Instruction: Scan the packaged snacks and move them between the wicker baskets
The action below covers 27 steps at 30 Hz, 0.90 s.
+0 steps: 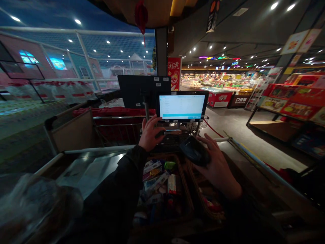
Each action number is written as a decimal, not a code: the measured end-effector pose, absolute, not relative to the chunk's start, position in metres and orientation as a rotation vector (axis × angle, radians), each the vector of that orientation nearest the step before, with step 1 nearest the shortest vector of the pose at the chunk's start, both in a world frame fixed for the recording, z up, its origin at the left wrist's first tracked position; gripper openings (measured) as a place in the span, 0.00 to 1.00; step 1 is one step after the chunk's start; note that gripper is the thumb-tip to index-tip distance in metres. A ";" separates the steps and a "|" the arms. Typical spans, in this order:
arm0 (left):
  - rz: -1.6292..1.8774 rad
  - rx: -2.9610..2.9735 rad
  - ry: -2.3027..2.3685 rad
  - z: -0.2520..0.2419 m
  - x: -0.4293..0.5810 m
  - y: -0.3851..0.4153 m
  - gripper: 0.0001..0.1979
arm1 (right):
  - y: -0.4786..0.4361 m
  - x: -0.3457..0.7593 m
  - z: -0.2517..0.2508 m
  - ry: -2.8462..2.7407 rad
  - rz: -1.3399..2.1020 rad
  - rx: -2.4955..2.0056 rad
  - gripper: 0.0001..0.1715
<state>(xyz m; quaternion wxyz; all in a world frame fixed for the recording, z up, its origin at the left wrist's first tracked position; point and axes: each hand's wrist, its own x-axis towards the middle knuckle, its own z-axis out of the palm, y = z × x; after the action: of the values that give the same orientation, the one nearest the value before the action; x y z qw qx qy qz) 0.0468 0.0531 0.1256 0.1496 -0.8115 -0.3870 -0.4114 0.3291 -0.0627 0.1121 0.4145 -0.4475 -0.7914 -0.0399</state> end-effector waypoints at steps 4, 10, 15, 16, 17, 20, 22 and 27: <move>-1.111 -2.398 -1.206 0.102 0.032 0.039 0.08 | -0.062 0.325 0.101 -1.978 -0.032 -1.156 0.27; -0.956 -2.489 -1.366 0.062 0.011 0.017 0.10 | -0.061 0.310 0.085 -2.036 0.060 -1.159 0.25; -0.876 -2.544 -1.516 0.031 -0.003 0.000 0.09 | -0.062 0.300 0.079 -2.025 0.133 -1.143 0.26; -0.864 -2.563 -1.544 0.025 -0.006 -0.005 0.10 | -0.063 0.300 0.078 -2.025 0.140 -1.140 0.26; -0.855 -2.579 -1.576 0.018 -0.008 -0.009 0.10 | -0.063 0.300 0.078 -2.029 0.147 -1.138 0.26; -0.806 -2.613 -1.682 -0.001 -0.013 -0.024 0.10 | -0.065 0.300 0.077 -2.045 0.152 -1.130 0.24; -0.720 -2.652 -1.711 -0.010 -0.016 -0.033 0.09 | -0.066 0.301 0.077 -2.059 0.149 -1.129 0.24; -0.420 -2.682 -1.719 -0.014 -0.019 -0.051 0.19 | -0.070 0.307 0.075 -2.065 0.133 -1.150 0.24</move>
<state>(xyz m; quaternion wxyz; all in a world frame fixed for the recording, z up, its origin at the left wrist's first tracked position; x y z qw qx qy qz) -0.0192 -0.0505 -0.0142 -0.0356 -0.8342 -0.5345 -0.1306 0.3074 -0.0700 0.0755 0.3775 -0.4499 -0.8077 0.0520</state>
